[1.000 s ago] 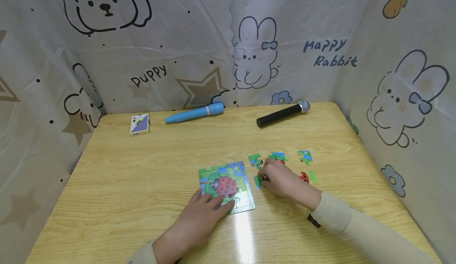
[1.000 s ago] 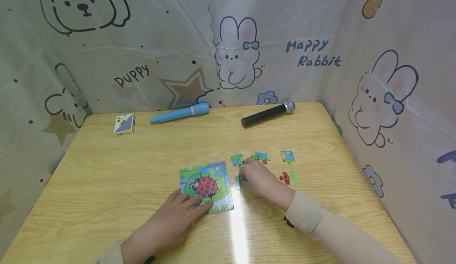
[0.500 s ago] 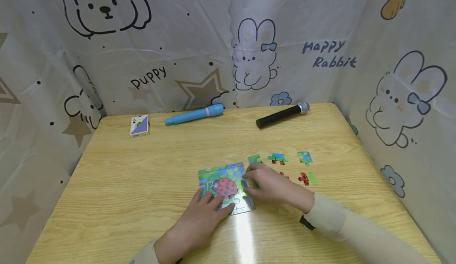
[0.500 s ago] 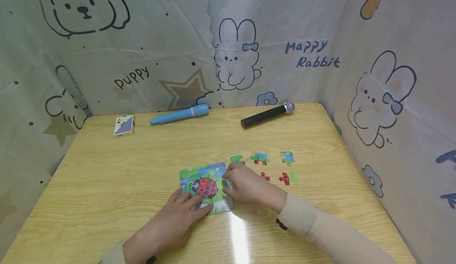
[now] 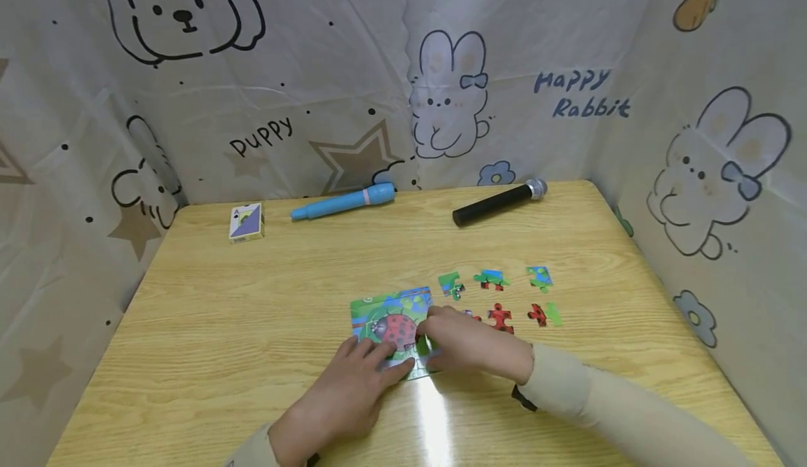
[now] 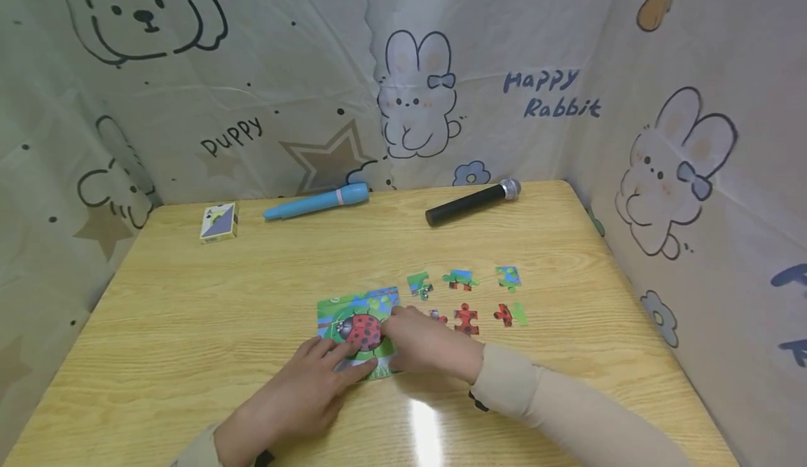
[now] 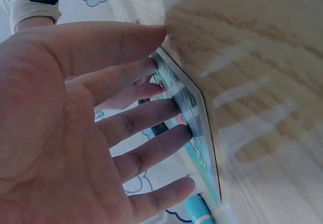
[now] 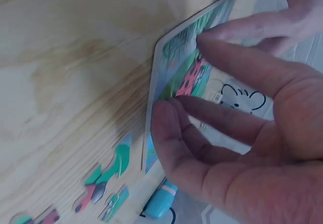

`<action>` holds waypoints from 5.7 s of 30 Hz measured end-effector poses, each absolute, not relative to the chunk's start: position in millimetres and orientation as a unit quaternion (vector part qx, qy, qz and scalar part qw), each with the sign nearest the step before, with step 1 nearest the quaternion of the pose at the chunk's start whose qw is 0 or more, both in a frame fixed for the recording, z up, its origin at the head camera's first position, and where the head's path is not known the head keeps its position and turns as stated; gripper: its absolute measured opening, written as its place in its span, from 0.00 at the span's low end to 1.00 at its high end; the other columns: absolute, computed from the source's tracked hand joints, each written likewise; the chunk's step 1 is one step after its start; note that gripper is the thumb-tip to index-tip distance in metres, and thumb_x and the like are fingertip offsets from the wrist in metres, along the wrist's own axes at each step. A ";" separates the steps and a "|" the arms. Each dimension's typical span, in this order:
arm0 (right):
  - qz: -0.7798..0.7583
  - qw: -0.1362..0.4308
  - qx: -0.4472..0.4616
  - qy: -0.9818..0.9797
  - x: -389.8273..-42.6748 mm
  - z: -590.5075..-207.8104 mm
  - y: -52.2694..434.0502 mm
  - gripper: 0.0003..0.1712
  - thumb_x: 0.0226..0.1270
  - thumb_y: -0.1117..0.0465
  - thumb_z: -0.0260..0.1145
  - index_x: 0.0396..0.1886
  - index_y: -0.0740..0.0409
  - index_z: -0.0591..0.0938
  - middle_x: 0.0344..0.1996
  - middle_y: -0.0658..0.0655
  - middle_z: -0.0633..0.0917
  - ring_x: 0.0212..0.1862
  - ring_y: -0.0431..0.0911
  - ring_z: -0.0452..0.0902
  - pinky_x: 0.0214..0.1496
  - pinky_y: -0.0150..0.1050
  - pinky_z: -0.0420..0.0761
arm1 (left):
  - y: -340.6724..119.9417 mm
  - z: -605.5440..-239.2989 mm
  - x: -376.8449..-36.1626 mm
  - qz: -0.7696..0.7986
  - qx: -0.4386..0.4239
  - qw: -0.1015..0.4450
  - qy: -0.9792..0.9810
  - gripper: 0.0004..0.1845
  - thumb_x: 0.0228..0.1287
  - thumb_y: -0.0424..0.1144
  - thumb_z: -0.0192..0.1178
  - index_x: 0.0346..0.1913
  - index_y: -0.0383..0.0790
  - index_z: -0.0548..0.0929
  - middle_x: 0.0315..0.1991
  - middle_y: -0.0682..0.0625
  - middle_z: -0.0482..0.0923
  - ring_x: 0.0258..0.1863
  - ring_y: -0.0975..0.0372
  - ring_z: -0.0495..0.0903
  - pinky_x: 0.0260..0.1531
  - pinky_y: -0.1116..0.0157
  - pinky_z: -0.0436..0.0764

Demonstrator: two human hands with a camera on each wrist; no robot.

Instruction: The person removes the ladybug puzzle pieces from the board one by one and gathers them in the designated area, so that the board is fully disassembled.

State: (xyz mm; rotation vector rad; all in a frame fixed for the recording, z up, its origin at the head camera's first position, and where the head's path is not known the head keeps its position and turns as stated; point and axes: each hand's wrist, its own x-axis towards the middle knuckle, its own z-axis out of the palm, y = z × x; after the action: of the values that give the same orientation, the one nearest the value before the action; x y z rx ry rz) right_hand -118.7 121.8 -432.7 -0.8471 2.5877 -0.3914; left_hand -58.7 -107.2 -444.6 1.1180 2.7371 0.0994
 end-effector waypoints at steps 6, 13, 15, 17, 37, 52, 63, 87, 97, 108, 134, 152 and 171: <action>-0.159 0.208 -0.282 0.923 -122.7 -434.6 115.9 0.15 0.60 0.62 0.80 0.45 0.55 0.86 0.40 0.54 0.86 0.44 0.46 0.79 0.44 0.41 0.81 | -104.4 -440.9 -57.6 0.046 0.363 0.097 0.926 0.27 0.73 0.40 0.60 0.73 0.61 0.78 0.71 0.48 0.76 0.64 0.49 0.75 0.68 0.37 0.74; -0.185 0.259 -0.268 0.910 -138.0 -435.5 118.4 0.21 0.57 0.61 0.83 0.47 0.52 0.83 0.35 0.50 0.83 0.36 0.42 0.75 0.38 0.38 0.77 | -97.2 -436.7 -59.2 0.039 0.347 0.115 0.930 0.30 0.68 0.40 0.64 0.72 0.63 0.79 0.69 0.48 0.78 0.64 0.49 0.75 0.63 0.41 0.78; -0.194 0.258 -0.267 0.908 -137.7 -436.9 121.3 0.21 0.56 0.61 0.84 0.46 0.52 0.83 0.34 0.49 0.82 0.35 0.41 0.74 0.37 0.37 0.76 | -96.6 -437.5 -59.2 0.038 0.349 0.119 0.929 0.30 0.67 0.40 0.64 0.72 0.63 0.79 0.69 0.49 0.78 0.63 0.51 0.75 0.60 0.45 0.81; -0.203 0.250 -0.272 0.907 -136.1 -438.5 124.8 0.20 0.56 0.60 0.84 0.46 0.52 0.84 0.33 0.50 0.82 0.35 0.41 0.73 0.37 0.36 0.76 | -96.0 -438.4 -59.3 0.036 0.351 0.122 0.928 0.31 0.66 0.41 0.65 0.73 0.63 0.78 0.70 0.49 0.77 0.63 0.51 0.75 0.59 0.48 0.82; -0.332 0.151 -0.302 0.881 -116.9 -439.5 185.6 0.13 0.68 0.69 0.72 0.51 0.55 0.85 0.45 0.52 0.90 0.40 0.35 0.84 0.43 0.31 0.85 | -96.8 -442.3 -58.2 0.035 0.357 0.093 0.929 0.31 0.66 0.37 0.62 0.73 0.59 0.79 0.67 0.47 0.79 0.60 0.53 0.77 0.57 0.56 0.85; -0.319 0.217 -0.232 0.893 -87.8 -426.1 291.7 0.12 0.66 0.68 0.73 0.47 0.54 0.84 0.37 0.47 0.87 0.37 0.32 0.77 0.37 0.32 0.81 | -100.4 -444.6 -59.9 0.047 0.365 0.091 0.925 0.31 0.64 0.35 0.63 0.71 0.58 0.80 0.68 0.48 0.79 0.60 0.54 0.77 0.55 0.57 0.85; -0.245 0.186 -0.221 0.926 -80.9 -437.6 310.7 0.14 0.62 0.67 0.77 0.42 0.51 0.81 0.32 0.43 0.80 0.34 0.31 0.70 0.34 0.31 0.75 | -101.6 -443.0 -60.2 0.053 0.363 0.091 0.926 0.32 0.63 0.35 0.63 0.71 0.58 0.80 0.68 0.48 0.79 0.59 0.54 0.77 0.52 0.56 0.86; -0.196 0.141 -0.283 0.928 -83.6 -445.9 290.2 0.18 0.63 0.63 0.78 0.25 0.43 0.76 0.23 0.41 0.73 0.27 0.30 0.61 0.29 0.29 0.64 | -102.9 -445.7 -57.0 0.055 0.372 0.077 0.923 0.31 0.63 0.37 0.64 0.70 0.59 0.81 0.67 0.49 0.79 0.57 0.54 0.77 0.47 0.58 0.85; -0.217 0.082 -0.328 0.916 -97.1 -440.3 238.3 0.04 0.71 0.60 0.73 0.36 0.47 0.85 0.30 0.41 0.80 0.30 0.30 0.69 0.32 0.27 0.74 | -108.2 -442.3 -58.5 0.053 0.386 0.095 0.916 0.31 0.65 0.39 0.64 0.73 0.51 0.78 0.72 0.48 0.76 0.66 0.53 0.77 0.63 0.56 0.82; -0.169 0.058 -0.387 0.905 -110.3 -435.0 172.1 0.17 0.70 0.58 0.74 0.55 0.58 0.87 0.51 0.54 0.86 0.54 0.47 0.81 0.56 0.43 0.85 | -124.9 -452.2 -68.9 0.100 0.396 0.068 0.910 0.23 0.73 0.44 0.64 0.68 0.45 0.83 0.73 0.45 0.76 0.70 0.50 0.77 0.67 0.52 0.81; -0.247 0.170 -0.320 0.899 -114.2 -454.2 108.1 0.12 0.62 0.62 0.79 0.43 0.54 0.87 0.42 0.52 0.79 0.44 0.42 0.67 0.47 0.34 0.72 | -134.1 -460.3 -91.4 0.104 0.283 0.040 0.953 0.31 0.70 0.55 0.67 0.71 0.46 0.79 0.66 0.41 0.74 0.61 0.50 0.76 0.55 0.49 0.81; -0.234 0.192 -0.317 0.899 -120.7 -453.6 104.9 0.11 0.60 0.64 0.80 0.37 0.53 0.84 0.38 0.48 0.78 0.41 0.40 0.67 0.43 0.31 0.74 | -132.5 -452.4 -91.9 0.105 0.165 0.152 0.969 0.53 0.68 0.67 0.64 0.82 0.35 0.59 0.84 0.37 0.55 0.82 0.38 0.56 0.74 0.31 0.61; -0.292 0.138 -0.314 0.893 -120.9 -433.3 172.9 0.06 0.70 0.68 0.71 0.43 0.56 0.84 0.37 0.51 0.90 0.40 0.37 0.85 0.42 0.31 0.85 | -132.8 -450.0 -92.8 0.088 0.176 0.156 0.968 0.52 0.68 0.66 0.64 0.82 0.34 0.61 0.83 0.35 0.57 0.81 0.37 0.58 0.72 0.30 0.64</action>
State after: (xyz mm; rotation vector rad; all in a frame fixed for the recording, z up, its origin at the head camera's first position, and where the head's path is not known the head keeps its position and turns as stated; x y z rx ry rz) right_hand -120.9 172.9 -433.3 -0.9072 2.5824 -0.8446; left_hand -92.8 -132.8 -450.0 0.5039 2.7721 0.2508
